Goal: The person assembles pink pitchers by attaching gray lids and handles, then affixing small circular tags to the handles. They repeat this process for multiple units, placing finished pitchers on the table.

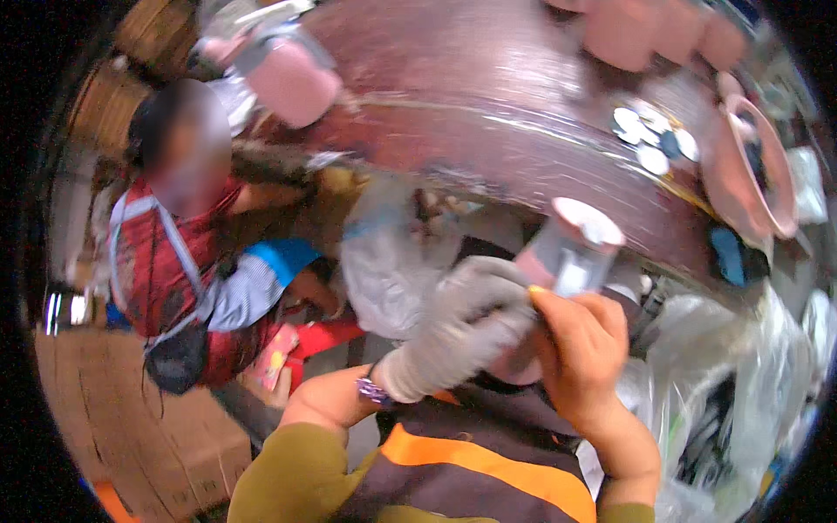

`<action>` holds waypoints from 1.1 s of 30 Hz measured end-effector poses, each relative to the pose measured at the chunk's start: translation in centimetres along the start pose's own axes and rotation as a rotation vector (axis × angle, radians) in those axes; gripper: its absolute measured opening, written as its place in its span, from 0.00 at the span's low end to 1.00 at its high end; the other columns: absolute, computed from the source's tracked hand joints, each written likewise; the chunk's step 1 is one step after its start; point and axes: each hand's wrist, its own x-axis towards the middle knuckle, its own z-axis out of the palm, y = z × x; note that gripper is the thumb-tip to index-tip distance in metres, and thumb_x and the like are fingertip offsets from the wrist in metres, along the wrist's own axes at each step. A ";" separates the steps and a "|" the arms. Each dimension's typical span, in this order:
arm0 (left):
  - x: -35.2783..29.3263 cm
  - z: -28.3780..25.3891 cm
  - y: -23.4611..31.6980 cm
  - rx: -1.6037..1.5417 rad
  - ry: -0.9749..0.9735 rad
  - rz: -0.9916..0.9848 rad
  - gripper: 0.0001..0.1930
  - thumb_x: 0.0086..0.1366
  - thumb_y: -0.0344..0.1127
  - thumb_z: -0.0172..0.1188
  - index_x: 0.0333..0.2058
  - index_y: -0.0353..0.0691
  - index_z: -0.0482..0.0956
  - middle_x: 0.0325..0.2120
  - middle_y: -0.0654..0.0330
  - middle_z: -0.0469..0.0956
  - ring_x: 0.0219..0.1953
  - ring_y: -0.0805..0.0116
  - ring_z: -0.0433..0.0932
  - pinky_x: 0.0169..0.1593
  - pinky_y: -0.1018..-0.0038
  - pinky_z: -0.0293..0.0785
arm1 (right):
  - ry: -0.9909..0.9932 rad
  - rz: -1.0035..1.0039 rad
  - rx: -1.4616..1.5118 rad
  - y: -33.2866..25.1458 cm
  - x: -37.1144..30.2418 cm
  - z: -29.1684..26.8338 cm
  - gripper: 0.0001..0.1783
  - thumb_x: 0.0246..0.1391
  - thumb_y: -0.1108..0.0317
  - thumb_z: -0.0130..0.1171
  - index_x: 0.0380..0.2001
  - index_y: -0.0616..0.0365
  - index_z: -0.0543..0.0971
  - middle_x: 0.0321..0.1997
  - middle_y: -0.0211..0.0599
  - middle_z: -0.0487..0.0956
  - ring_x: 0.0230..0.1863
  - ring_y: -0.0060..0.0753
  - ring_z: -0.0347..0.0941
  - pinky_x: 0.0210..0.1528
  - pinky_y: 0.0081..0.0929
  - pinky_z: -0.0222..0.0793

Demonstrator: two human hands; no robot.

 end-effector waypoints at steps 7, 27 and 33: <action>-0.1 1.1 -0.8 -0.630 -0.087 -0.719 0.13 0.65 0.35 0.55 0.46 0.36 0.73 0.36 0.65 0.73 0.32 0.79 0.70 0.37 0.81 0.69 | 0.436 0.900 1.204 3.9 -2.2 3.5 0.11 0.60 0.67 0.57 0.43 0.60 0.73 0.33 0.27 0.76 0.29 0.14 0.69 0.33 0.14 0.65; 5.4 -6.2 3.4 -0.334 0.280 -0.198 0.17 0.62 0.34 0.61 0.49 0.37 0.71 0.24 0.68 0.74 0.19 0.83 0.68 0.22 0.84 0.64 | 0.045 0.861 1.011 5.0 -6.5 0.0 0.09 0.63 0.66 0.49 0.39 0.60 0.74 0.33 0.31 0.77 0.32 0.18 0.73 0.35 0.15 0.67; 10.3 -11.1 -0.3 -0.573 0.337 -0.082 0.15 0.66 0.38 0.56 0.49 0.39 0.72 0.20 0.70 0.72 0.15 0.85 0.65 0.17 0.86 0.59 | 0.051 0.925 1.006 5.3 -8.0 0.5 0.11 0.63 0.64 0.49 0.39 0.60 0.75 0.31 0.31 0.77 0.30 0.19 0.72 0.33 0.15 0.65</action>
